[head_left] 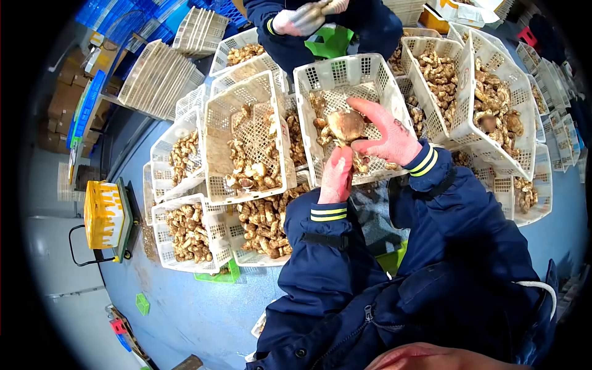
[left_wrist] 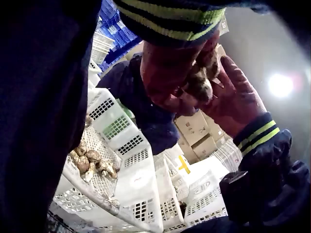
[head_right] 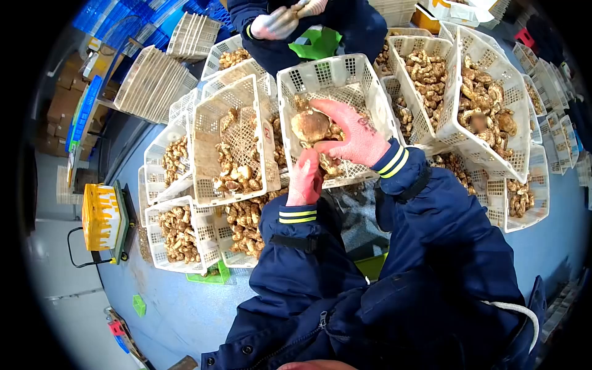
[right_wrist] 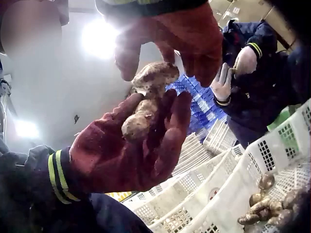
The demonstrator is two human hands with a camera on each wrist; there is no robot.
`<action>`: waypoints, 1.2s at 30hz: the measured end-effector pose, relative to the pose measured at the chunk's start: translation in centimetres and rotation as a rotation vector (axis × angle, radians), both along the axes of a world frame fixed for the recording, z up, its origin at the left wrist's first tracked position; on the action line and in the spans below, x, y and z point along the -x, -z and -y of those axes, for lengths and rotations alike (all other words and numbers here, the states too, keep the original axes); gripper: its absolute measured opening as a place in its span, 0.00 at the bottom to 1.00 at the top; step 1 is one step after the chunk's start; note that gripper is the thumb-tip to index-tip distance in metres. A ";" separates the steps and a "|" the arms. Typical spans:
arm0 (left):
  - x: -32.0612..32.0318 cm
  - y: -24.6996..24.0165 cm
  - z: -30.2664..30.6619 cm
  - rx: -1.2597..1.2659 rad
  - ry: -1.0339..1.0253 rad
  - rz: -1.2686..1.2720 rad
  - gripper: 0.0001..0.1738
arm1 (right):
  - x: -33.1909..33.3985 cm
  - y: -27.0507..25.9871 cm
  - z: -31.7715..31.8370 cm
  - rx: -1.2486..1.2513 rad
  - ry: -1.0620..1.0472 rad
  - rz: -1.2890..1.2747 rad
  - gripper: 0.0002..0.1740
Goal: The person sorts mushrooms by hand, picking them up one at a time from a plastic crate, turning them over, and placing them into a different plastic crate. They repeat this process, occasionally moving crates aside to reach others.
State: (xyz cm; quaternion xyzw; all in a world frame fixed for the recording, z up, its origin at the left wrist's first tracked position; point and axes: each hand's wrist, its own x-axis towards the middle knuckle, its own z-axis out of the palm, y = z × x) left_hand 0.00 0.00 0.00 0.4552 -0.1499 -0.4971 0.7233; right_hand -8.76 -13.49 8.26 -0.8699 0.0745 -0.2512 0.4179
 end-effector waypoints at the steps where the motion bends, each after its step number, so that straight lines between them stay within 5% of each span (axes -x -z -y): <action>1: 0.0 -0.1 -0.1 0.030 0.040 -0.032 0.14 | -0.2 0.3 -0.1 0.032 -0.015 0.024 0.42; 11: 0.4 -0.1 0.2 0.160 0.142 0.014 0.15 | 0.9 -1.2 -0.3 0.093 -0.056 0.030 0.37; 13: 0.5 -1.1 0.0 0.008 0.100 0.156 0.15 | 0.8 -1.6 -0.3 0.092 -0.094 -0.010 0.38; 23: 0.1 -1.1 0.4 0.136 -0.066 0.176 0.29 | 0.8 -1.4 -0.4 0.029 -0.176 -0.007 0.45; 25: 0.2 -1.9 0.0 -0.128 -0.190 0.305 0.29 | 0.7 -1.0 -0.1 0.036 -0.172 -0.009 0.45; 26: 0.0 -1.7 0.1 -0.192 -0.270 0.378 0.26 | 0.6 -0.8 0.1 -0.162 -0.186 -0.017 0.45; 27: -0.4 -1.0 0.8 -0.116 -0.480 0.759 0.24 | 0.6 -0.6 0.3 -0.360 -0.197 -0.027 0.44; 29: -0.4 -1.1 0.1 -0.321 -0.540 1.029 0.23 | 0.1 2.2 1.3 -0.755 -0.262 0.069 0.40; 36: -0.3 -1.9 0.0 -0.429 -0.601 1.170 0.24 | 0.4 3.5 1.8 -0.678 0.071 0.005 0.17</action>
